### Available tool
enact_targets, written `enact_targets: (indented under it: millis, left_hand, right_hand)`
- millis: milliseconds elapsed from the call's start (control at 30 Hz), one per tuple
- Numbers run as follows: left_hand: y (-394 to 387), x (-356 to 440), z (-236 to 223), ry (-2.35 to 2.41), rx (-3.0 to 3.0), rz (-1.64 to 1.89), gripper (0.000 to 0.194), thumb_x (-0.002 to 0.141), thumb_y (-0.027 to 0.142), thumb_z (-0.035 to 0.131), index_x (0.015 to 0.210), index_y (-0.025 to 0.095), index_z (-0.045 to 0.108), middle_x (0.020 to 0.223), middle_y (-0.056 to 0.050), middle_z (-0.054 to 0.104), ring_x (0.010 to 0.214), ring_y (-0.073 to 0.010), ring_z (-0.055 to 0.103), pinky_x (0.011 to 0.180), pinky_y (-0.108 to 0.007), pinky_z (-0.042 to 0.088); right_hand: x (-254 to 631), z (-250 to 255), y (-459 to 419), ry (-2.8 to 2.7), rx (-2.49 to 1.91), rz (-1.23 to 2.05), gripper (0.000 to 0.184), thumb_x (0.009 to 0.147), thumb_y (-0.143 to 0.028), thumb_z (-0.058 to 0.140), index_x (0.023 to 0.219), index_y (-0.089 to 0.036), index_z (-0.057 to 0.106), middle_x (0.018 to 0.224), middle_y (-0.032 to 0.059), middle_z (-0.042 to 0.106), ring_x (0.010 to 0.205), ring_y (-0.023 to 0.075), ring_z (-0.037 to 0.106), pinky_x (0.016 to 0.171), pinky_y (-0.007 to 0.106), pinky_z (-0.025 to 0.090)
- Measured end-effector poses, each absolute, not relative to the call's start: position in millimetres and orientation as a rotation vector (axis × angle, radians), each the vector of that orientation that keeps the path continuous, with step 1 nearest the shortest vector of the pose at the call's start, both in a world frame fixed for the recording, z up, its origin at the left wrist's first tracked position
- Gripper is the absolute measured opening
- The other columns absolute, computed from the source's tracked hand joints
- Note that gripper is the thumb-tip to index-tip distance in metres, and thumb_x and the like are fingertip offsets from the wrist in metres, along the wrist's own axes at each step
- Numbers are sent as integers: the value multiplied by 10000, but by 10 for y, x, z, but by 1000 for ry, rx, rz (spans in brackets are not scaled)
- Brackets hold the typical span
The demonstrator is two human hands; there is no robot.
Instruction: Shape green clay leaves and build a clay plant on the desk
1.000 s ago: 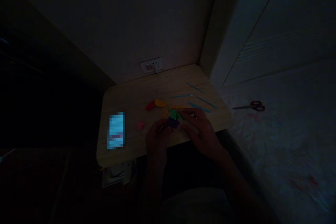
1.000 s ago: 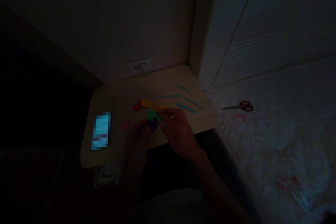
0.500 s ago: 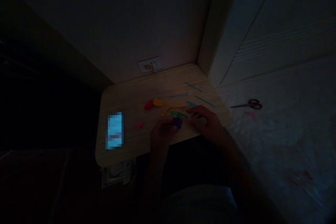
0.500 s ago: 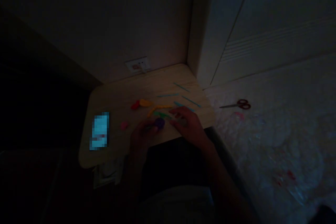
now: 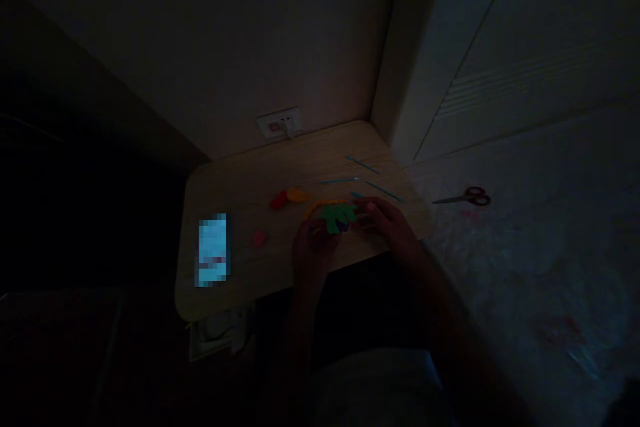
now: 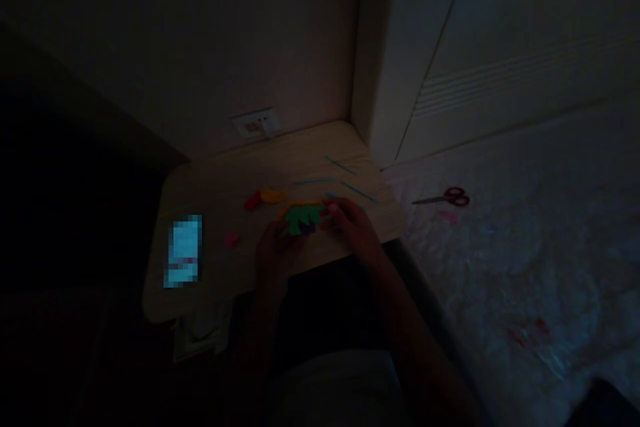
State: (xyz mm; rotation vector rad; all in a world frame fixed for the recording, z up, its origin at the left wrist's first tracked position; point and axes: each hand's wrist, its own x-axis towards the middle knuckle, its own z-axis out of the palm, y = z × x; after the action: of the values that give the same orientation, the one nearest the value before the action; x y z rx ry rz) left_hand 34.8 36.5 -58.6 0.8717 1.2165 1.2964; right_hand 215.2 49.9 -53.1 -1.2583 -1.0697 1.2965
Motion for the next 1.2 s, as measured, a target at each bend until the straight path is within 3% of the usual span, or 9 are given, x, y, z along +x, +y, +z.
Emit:
enact_targets:
  millis: [133, 267, 500, 767, 1000, 1200]
  left_hand:
    - [328, 366, -655, 1208, 964, 1390, 286, 664, 177, 840, 883, 203, 658, 995, -50, 782, 918, -211, 777, 849, -332, 632]
    - [297, 382, -693, 1197, 1030, 1373, 240, 710, 207, 814, 902, 203, 669, 999, -53, 766, 933, -205, 763, 881, -340, 628]
    - [281, 397, -728, 1208, 1081, 1331, 240, 738, 221, 813, 937, 204, 680, 970, -45, 755, 912, -196, 750, 871, -332, 615]
    - [233, 398, -720, 1148, 1054, 1235, 291, 801, 267, 812, 1039, 212, 652, 1024, -66, 786, 958, -215, 770, 858, -328, 603]
    - [216, 400, -719, 1213, 1118, 1242, 294, 798, 252, 817, 1015, 219, 621, 1008, -62, 772, 934, -209, 762, 820, -309, 587]
    - [208, 534, -763, 1264, 1042, 1398, 480, 709, 221, 880, 1042, 244, 535, 973, -12, 702, 889, -186, 751, 843, -329, 605]
  right_hand:
    - [2116, -529, 469, -1104, -1267, 1326, 443, 845, -618, 800, 1121, -274, 769, 1066, 66, 800, 945, 251, 748, 768, 360, 616]
    - [2091, -561, 469, -1092, -1244, 1329, 448, 760, -527, 888, 1101, -258, 779, 963, 37, 787, 874, 227, 729, 812, 371, 597]
    - [2061, -582, 511, -994, -1224, 1340, 447, 682, -478, 938, 1033, -262, 765, 879, 12, 776, 795, 210, 721, 748, 347, 590]
    - [2060, -588, 500, -975, -1276, 1334, 448, 735, -536, 889, 1055, -254, 751, 852, 24, 776, 725, 213, 707, 690, 356, 582]
    - [2102, -564, 465, -1140, -1318, 1144, 354, 849, -518, 781, 1098, -269, 741, 1079, 68, 794, 908, 256, 741, 772, 394, 601]
    - [2128, -544, 368, -1163, -1412, 942, 295, 902, -506, 729, 1068, -263, 720, 1144, 92, 784, 956, 267, 742, 783, 408, 601]
